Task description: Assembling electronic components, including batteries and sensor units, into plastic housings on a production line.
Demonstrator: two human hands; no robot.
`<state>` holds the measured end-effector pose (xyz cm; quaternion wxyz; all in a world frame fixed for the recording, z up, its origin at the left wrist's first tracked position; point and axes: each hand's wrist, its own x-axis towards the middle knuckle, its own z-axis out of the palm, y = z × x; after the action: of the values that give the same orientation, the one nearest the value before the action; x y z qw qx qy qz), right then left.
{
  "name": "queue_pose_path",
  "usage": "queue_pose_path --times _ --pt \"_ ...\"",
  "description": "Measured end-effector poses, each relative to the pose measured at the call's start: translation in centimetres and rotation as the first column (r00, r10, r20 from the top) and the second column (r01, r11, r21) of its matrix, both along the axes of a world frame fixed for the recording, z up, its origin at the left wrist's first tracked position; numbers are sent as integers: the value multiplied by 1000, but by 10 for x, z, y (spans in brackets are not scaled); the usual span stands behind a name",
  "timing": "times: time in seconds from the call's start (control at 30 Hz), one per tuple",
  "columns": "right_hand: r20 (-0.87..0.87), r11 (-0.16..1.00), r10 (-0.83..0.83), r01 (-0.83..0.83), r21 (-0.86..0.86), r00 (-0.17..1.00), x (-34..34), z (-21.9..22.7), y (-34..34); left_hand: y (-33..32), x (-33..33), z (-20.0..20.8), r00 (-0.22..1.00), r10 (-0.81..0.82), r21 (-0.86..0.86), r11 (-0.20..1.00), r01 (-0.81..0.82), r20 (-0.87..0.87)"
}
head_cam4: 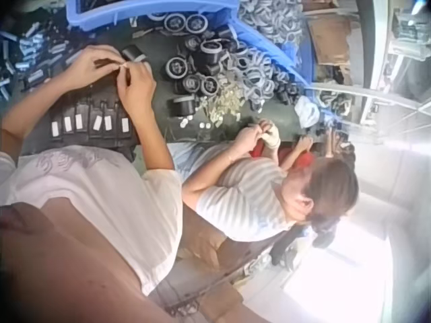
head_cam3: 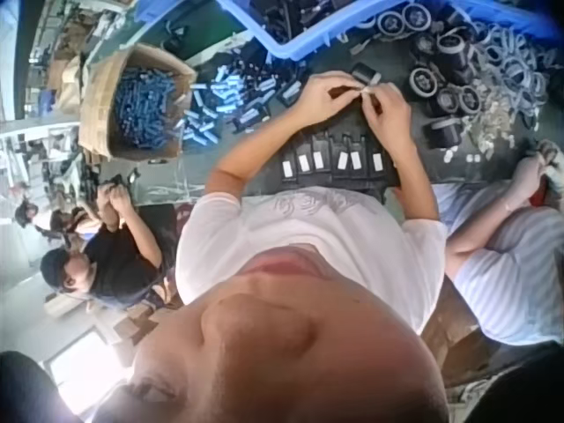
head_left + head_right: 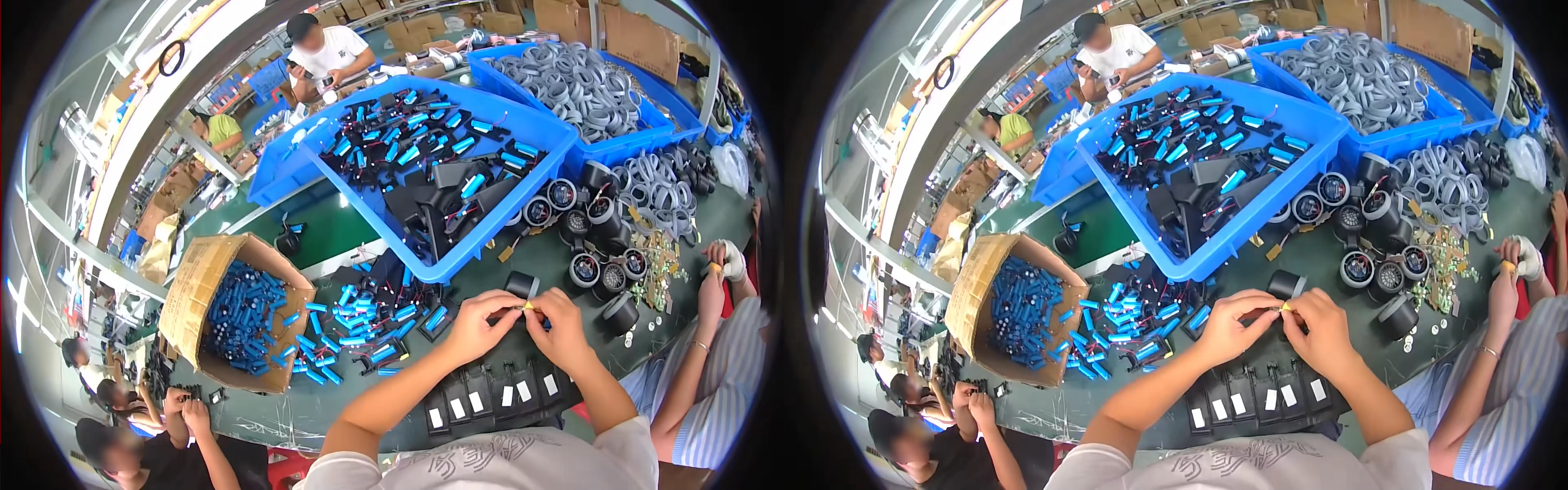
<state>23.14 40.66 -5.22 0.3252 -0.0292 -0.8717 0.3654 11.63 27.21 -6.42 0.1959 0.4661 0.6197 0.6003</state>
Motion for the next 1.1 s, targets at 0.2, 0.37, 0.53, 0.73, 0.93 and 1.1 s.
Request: queue_pose_path --times 0.2,0.37,0.53,0.73,0.93,1.1 --pt "26 1000 11 -11 -29 1000 -3 -1 2 -1 -4 -6 982 -56 -34 997 63 178" --pt "85 996 34 -27 -87 996 0 2 6 1 -3 -16 926 -140 67 990 125 350" --pt "94 999 17 -14 -29 995 -4 -4 4 2 -3 -9 985 -48 -19 998 52 166" --pt "91 1000 13 -13 3 996 -5 -1 7 4 0 -4 996 55 -18 998 -56 -64" --pt "118 995 18 -29 94 993 -4 -1 -1 -2 2 -5 988 112 11 994 -112 -109" --pt "47 991 -51 56 -117 998 2 -13 -2 15 14 -8 966 206 15 978 -206 -159"
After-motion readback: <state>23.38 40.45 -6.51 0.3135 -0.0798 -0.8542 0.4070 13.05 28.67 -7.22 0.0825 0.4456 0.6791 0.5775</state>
